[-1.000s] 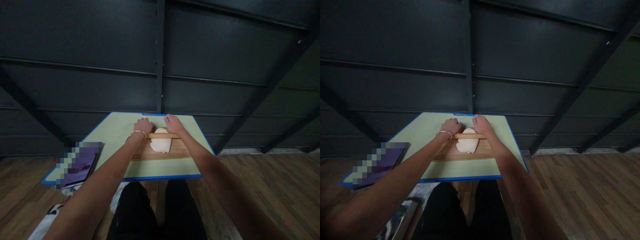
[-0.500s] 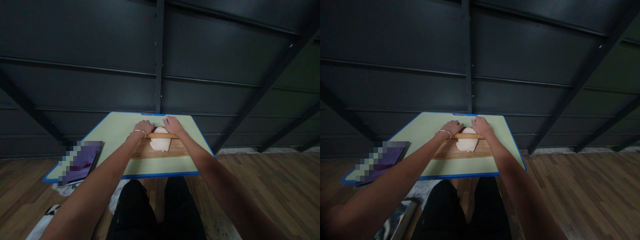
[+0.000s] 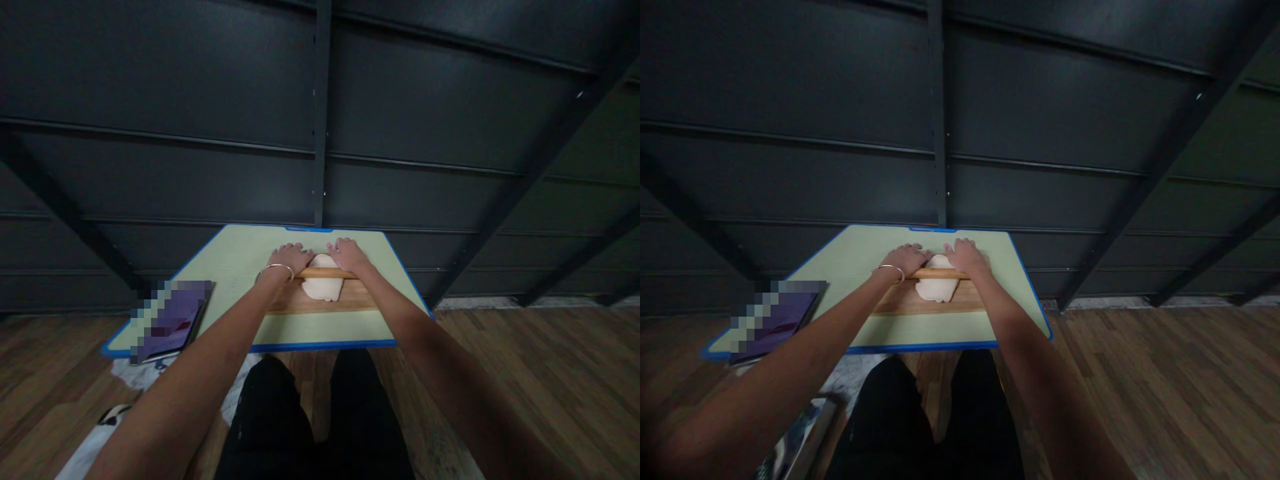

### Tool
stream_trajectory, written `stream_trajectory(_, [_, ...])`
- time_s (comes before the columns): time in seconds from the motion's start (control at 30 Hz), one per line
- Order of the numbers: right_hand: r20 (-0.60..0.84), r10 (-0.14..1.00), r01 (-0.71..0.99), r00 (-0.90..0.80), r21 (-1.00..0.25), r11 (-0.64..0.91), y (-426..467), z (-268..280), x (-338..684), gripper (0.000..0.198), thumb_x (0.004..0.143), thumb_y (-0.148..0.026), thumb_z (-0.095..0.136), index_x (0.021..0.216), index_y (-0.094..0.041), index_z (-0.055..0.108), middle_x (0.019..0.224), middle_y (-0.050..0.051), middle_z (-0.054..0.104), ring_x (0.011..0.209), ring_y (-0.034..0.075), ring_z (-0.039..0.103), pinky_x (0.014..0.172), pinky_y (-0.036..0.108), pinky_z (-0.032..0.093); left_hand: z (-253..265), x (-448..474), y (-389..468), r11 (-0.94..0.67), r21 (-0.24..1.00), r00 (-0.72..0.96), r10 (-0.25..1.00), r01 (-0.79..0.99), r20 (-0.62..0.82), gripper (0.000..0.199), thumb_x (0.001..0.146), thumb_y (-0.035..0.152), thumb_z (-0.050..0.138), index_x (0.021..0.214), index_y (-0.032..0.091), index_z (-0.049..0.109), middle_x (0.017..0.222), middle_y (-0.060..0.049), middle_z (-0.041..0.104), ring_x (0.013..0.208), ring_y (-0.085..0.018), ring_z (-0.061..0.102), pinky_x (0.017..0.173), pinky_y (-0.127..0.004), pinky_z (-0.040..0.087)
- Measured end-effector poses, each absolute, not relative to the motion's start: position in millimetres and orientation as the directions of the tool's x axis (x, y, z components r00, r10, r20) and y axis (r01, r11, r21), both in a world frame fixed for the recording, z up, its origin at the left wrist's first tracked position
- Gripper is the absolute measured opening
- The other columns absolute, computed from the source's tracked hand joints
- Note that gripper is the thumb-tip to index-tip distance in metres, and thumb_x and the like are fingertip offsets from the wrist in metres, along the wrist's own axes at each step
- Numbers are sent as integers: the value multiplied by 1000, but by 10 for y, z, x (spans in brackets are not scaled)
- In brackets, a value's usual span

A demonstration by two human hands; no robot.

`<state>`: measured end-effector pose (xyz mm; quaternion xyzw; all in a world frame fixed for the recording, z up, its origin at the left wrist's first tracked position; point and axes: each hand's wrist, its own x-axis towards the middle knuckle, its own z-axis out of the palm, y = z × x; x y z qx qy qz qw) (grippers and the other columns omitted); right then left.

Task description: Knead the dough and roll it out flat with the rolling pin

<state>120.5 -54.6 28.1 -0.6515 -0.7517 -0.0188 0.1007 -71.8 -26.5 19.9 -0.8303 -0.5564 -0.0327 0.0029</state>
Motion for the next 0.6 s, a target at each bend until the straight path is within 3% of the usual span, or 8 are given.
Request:
stream_trajectory(0.17, [159, 976, 986, -145, -58, 156, -706, 357, 1165, 58, 110, -43, 24, 123, -4, 64, 124, 24, 67, 115, 30, 61, 100, 40, 39, 282, -702, -420, -420, -42, 419, 908, 907, -16, 47, 101, 40, 30, 127, 25, 67, 135, -14, 64, 124, -35, 58, 101, -52, 43])
stream_trajectory(0.4, [66, 899, 889, -432, 201, 412, -810, 345, 1181, 49, 110, -31, 21, 138, -14, 56, 134, 20, 59, 122, 31, 51, 101, 47, 34, 256, -711, -538, -328, 38, 327, 945, 944, 31, 54, 102, 51, 26, 128, 24, 66, 139, -15, 63, 128, -34, 56, 106, -57, 39])
stream_trajectory(0.6, [92, 909, 910, -407, 126, 395, -813, 291, 1182, 49, 110, -35, 21, 138, -16, 57, 133, 18, 60, 121, 30, 50, 102, 45, 34, 202, -741, -604, -311, 67, 305, 949, 948, 80, 49, 102, 49, 29, 127, 27, 65, 138, -13, 64, 127, -33, 55, 107, -56, 37])
